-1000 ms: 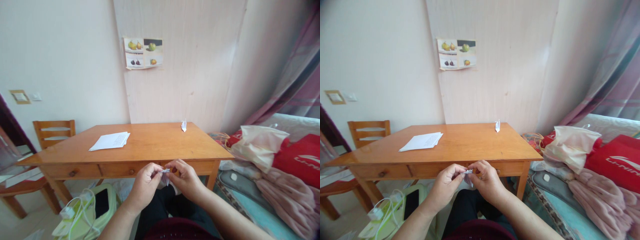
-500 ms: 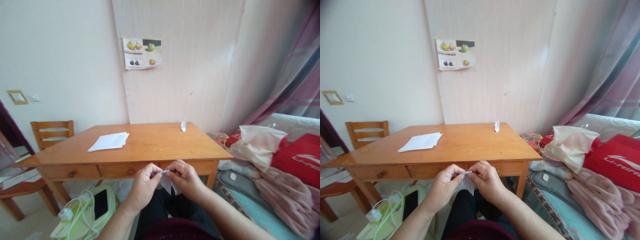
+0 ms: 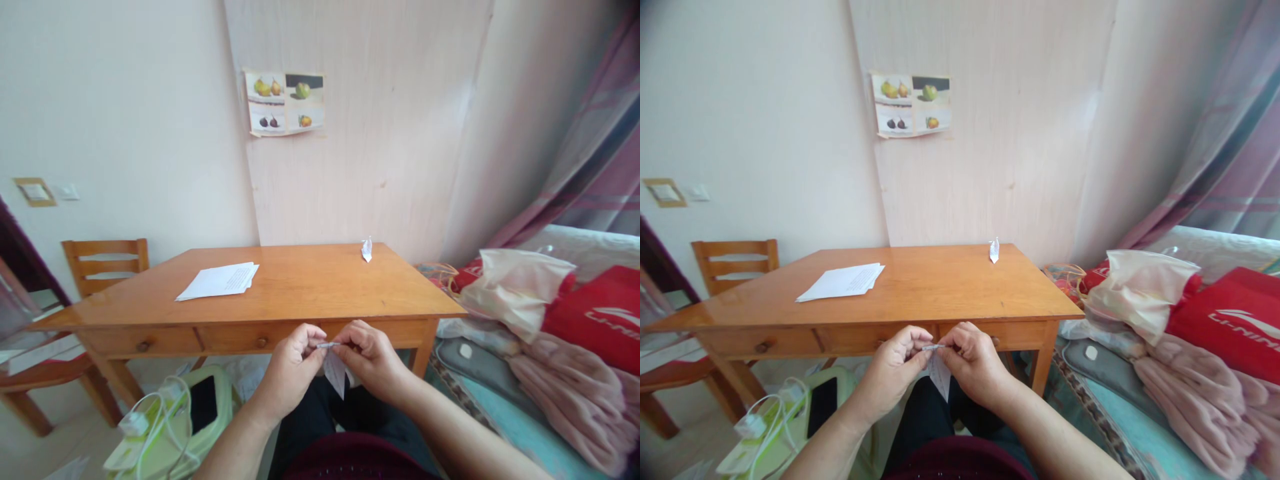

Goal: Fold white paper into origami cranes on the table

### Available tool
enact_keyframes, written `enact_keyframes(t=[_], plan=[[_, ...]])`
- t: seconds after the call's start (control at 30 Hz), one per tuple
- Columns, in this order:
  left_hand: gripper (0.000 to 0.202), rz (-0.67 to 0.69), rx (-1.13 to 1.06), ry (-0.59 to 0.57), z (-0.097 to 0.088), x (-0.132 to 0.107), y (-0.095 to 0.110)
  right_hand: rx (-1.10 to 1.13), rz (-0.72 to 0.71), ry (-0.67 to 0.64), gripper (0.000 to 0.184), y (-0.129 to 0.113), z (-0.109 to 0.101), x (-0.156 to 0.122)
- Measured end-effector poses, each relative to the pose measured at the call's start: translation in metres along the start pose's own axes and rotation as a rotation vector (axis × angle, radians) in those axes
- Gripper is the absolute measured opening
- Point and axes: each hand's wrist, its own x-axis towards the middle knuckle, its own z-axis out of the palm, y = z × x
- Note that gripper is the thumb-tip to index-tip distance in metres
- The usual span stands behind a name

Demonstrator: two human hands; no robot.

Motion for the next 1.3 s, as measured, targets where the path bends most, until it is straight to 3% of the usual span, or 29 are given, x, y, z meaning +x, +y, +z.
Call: enact_keyframes(t=[0.3, 0.37, 0.53, 0.67, 0.97, 1.1, 1.2, 1.3], plan=[[0.014, 0.069, 0.180, 0.020, -0.001, -0.001, 0.010, -0.007, 0.029, 0.002, 0.011, -0.002, 0.001, 0.000], [0.014, 0.070, 0.148, 0.033, -0.001, -0.001, 0.011, 0.010, 0.051, 0.005, 0.007, 0.001, 0.001, 0.000], [0.018, 0.020, -0.023, 0.077, -0.002, 0.000, 0.007, 0.149, 0.176, -0.054, 0.032, 0.010, 0.004, -0.004], [0.020, -0.017, -0.122, 0.122, -0.002, 0.001, 0.002, 0.287, 0.275, -0.107, 0.029, 0.012, 0.008, -0.006], [0.025, -0.048, -0.115, -0.004, -0.004, 0.004, 0.004, 0.362, 0.347, -0.156, 0.033, 0.008, 0.008, -0.004], [0.027, -0.152, -0.360, 0.085, -0.006, 0.008, -0.004, 0.534, 0.372, -0.076, 0.043, 0.007, 0.006, -0.001], [0.028, -0.255, -0.641, 0.211, -0.007, 0.012, -0.013, 0.533, 0.423, 0.053, 0.051, 0.011, 0.005, 0.000], [0.032, -0.349, -0.831, 0.320, -0.008, 0.016, -0.020, 0.535, 0.458, 0.080, 0.054, 0.015, 0.007, -0.001]])
